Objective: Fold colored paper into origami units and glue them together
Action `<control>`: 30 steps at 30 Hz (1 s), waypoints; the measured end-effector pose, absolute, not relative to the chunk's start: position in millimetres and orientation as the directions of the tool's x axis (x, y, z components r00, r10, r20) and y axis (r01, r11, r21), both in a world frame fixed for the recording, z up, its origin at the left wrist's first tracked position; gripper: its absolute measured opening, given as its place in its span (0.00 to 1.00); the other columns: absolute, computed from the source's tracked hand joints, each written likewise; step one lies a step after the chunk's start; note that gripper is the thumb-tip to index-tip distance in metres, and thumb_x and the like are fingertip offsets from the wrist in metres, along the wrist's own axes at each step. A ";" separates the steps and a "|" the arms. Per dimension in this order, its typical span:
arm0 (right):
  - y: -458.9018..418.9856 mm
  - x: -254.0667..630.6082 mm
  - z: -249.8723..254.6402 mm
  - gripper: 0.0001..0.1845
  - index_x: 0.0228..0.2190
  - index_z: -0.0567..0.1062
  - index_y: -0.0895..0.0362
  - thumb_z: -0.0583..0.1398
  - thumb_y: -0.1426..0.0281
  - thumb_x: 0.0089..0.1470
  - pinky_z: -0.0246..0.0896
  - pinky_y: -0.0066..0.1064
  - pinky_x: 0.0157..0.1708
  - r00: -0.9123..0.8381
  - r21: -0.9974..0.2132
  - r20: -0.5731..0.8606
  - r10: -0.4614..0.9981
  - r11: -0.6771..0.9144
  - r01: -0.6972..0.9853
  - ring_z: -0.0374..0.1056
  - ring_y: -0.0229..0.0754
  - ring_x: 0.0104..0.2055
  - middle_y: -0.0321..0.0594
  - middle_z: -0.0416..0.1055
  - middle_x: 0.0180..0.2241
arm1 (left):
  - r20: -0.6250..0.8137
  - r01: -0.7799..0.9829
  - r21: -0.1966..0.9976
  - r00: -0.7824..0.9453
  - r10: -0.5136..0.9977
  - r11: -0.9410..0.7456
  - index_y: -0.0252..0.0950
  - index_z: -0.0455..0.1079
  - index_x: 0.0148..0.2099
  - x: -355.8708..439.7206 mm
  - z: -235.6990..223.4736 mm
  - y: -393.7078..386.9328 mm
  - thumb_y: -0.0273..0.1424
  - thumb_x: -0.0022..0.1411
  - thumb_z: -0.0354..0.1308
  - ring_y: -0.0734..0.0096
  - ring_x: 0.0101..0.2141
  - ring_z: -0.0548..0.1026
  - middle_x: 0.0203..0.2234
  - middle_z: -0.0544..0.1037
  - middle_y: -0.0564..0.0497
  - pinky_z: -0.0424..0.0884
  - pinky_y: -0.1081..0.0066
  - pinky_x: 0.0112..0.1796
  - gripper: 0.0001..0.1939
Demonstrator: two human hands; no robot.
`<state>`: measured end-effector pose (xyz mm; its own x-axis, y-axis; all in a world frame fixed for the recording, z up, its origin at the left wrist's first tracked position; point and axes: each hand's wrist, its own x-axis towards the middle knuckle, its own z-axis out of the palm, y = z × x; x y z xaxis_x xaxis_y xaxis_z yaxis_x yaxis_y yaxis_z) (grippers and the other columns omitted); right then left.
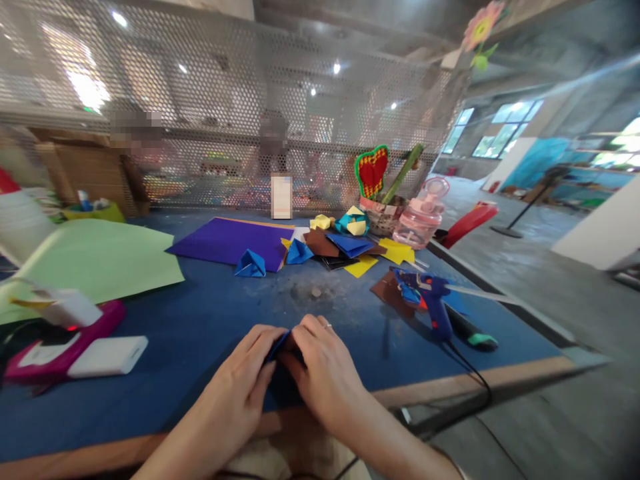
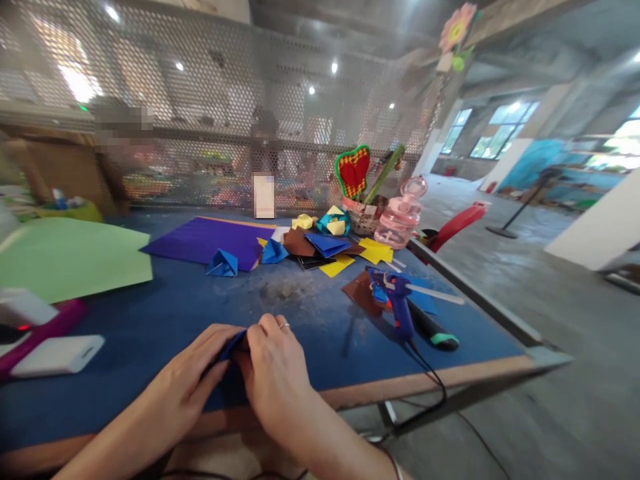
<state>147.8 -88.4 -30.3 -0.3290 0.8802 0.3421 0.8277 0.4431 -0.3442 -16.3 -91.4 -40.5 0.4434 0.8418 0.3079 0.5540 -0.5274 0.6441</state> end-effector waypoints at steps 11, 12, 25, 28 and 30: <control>-90.8 144.8 -32.0 0.07 0.29 0.69 0.57 0.57 0.81 0.53 0.56 0.34 0.38 -0.337 -0.277 0.342 0.877 0.437 0.856 0.59 0.43 0.37 0.38 0.65 0.33 | 0.302 0.624 0.585 0.426 0.853 -0.519 0.41 0.56 0.57 -16.4 -48.8 -95.9 0.26 0.64 0.44 0.67 0.51 0.68 0.51 0.67 0.46 0.69 0.62 0.52 0.19; -90.9 144.5 -32.2 0.08 0.30 0.69 0.57 0.57 0.81 0.52 0.56 0.34 0.38 -0.336 -0.274 0.345 0.876 0.437 0.857 0.59 0.43 0.37 0.38 0.65 0.33 | 0.299 0.630 0.580 0.426 0.854 -0.517 0.41 0.56 0.57 -16.1 -49.9 -96.3 0.26 0.64 0.43 0.66 0.51 0.67 0.51 0.67 0.46 0.68 0.61 0.52 0.19; -89.7 142.9 -28.5 0.06 0.31 0.68 0.58 0.56 0.80 0.54 0.60 0.38 0.38 -0.351 -0.322 0.320 0.880 0.449 0.834 0.60 0.46 0.37 0.41 0.65 0.33 | 0.321 0.617 0.594 0.406 0.855 -0.516 0.42 0.50 0.61 -10.6 -45.9 -92.2 0.19 0.57 0.43 0.68 0.52 0.66 0.53 0.63 0.45 0.69 0.64 0.52 0.30; -89.7 141.4 -22.6 0.06 0.34 0.67 0.59 0.57 0.80 0.53 0.62 0.41 0.38 -0.288 -0.419 0.222 0.932 0.357 0.835 0.61 0.48 0.39 0.44 0.65 0.37 | 0.403 0.675 0.516 0.353 0.845 -0.528 0.39 0.51 0.63 -15.5 -44.8 -103.3 0.20 0.58 0.44 0.67 0.53 0.65 0.56 0.61 0.44 0.70 0.67 0.49 0.30; -89.9 141.5 -19.4 0.09 0.34 0.66 0.59 0.59 0.81 0.50 0.63 0.42 0.39 -0.270 -0.472 0.176 0.947 0.321 0.821 0.61 0.47 0.39 0.44 0.65 0.38 | 0.511 0.745 0.420 0.279 0.813 -0.519 0.35 0.53 0.63 -17.2 -45.0 -116.6 0.22 0.60 0.46 0.65 0.52 0.66 0.56 0.62 0.42 0.70 0.68 0.46 0.28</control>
